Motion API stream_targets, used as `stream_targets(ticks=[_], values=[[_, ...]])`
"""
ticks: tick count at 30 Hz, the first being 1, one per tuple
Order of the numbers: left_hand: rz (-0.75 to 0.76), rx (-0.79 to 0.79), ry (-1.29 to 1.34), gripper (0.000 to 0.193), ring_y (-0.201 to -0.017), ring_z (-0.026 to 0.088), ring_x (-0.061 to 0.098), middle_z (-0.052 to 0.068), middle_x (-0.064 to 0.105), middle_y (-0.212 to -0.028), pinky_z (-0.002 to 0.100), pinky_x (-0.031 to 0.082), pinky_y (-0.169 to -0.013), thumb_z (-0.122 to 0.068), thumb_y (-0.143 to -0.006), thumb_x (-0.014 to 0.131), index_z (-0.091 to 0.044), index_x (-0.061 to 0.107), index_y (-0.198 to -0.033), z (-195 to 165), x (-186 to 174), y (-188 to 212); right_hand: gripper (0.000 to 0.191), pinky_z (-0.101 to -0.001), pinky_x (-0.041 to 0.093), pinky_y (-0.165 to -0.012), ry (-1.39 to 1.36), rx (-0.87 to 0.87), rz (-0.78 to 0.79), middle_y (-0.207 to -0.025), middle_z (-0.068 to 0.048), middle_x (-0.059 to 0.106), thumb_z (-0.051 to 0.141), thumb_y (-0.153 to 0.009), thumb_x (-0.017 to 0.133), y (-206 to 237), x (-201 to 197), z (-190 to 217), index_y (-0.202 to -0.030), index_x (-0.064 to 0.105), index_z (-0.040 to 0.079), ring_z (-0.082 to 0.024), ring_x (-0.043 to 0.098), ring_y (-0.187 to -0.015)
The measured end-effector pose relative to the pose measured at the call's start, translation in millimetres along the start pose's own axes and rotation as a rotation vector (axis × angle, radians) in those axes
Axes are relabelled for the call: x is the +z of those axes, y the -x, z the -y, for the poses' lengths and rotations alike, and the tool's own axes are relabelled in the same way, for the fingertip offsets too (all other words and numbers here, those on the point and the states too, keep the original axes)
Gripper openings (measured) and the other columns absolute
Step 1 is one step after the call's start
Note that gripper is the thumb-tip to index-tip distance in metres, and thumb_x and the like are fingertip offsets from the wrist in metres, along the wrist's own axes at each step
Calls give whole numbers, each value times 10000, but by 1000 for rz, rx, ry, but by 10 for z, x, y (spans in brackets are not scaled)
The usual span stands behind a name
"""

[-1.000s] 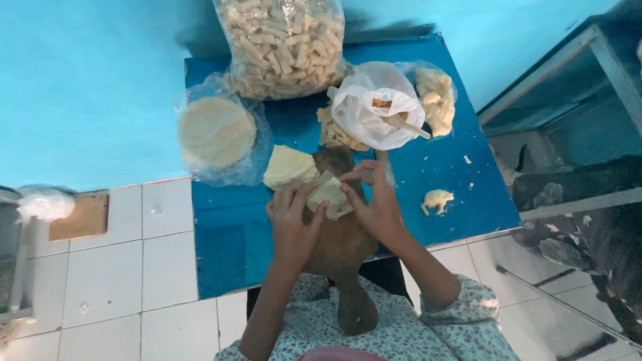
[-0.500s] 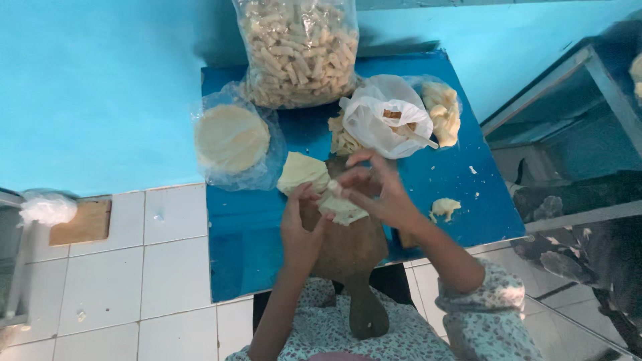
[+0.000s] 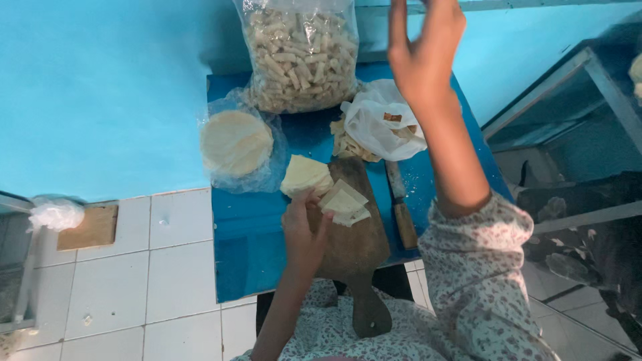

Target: The person places thin square dough sheets in a row on a wooden board, spoons brown filling from a plastic bag onto each sheet, and folds the dough over the filling by hand, building a row of folded filled pastries on the board.

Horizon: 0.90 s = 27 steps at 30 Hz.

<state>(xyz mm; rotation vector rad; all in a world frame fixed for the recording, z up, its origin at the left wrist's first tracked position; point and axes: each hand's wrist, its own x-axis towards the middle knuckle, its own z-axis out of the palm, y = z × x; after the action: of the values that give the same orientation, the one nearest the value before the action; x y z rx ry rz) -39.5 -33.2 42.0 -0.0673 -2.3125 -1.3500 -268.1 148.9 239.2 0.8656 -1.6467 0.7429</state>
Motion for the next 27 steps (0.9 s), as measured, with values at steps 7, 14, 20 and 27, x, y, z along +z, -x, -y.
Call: stream_targets(ticks=[7, 14, 20, 27], values=[[0, 96, -73, 494, -1094, 309, 617, 112, 643, -1130, 496, 407, -1007, -277, -935, 751, -63, 562, -1339, 6, 60, -15, 113, -438, 565, -787, 402, 484, 469, -993, -166, 748, 38, -975, 772, 1114, -974, 102, -1047, 685, 34, -345, 726, -914], [-19, 146, -99, 497, -1110, 335, 605, 120, 643, -1140, 500, 408, -986, -287, -928, 742, -61, 574, -1337, -73, 116, 15, 327, -348, 576, -645, 94, 765, 459, -969, -144, 735, 85, -841, 836, 1931, -1092, -74, -1103, 656, 5, -220, 735, -761], [-24, 153, -140, 500, -1112, 342, 606, 126, 645, -1145, 502, 404, -994, -285, -933, 745, -53, 551, -1332, -111, 104, 20, 243, -316, 615, -744, 168, 636, 228, -1001, -141, 766, -21, -915, 770, 1884, -896, -107, -1121, 642, 0, -226, 788, -904], [-15, 127, -151, 429, -1094, 336, 605, 132, 636, -1123, 483, 420, -963, -268, -940, 728, -53, 589, -1285, -92, 113, 51, 201, -280, 604, -675, 22, 774, 262, -965, -147, 793, -68, -933, 734, 1876, -847, -7, -1102, 644, -4, -177, 788, -815]])
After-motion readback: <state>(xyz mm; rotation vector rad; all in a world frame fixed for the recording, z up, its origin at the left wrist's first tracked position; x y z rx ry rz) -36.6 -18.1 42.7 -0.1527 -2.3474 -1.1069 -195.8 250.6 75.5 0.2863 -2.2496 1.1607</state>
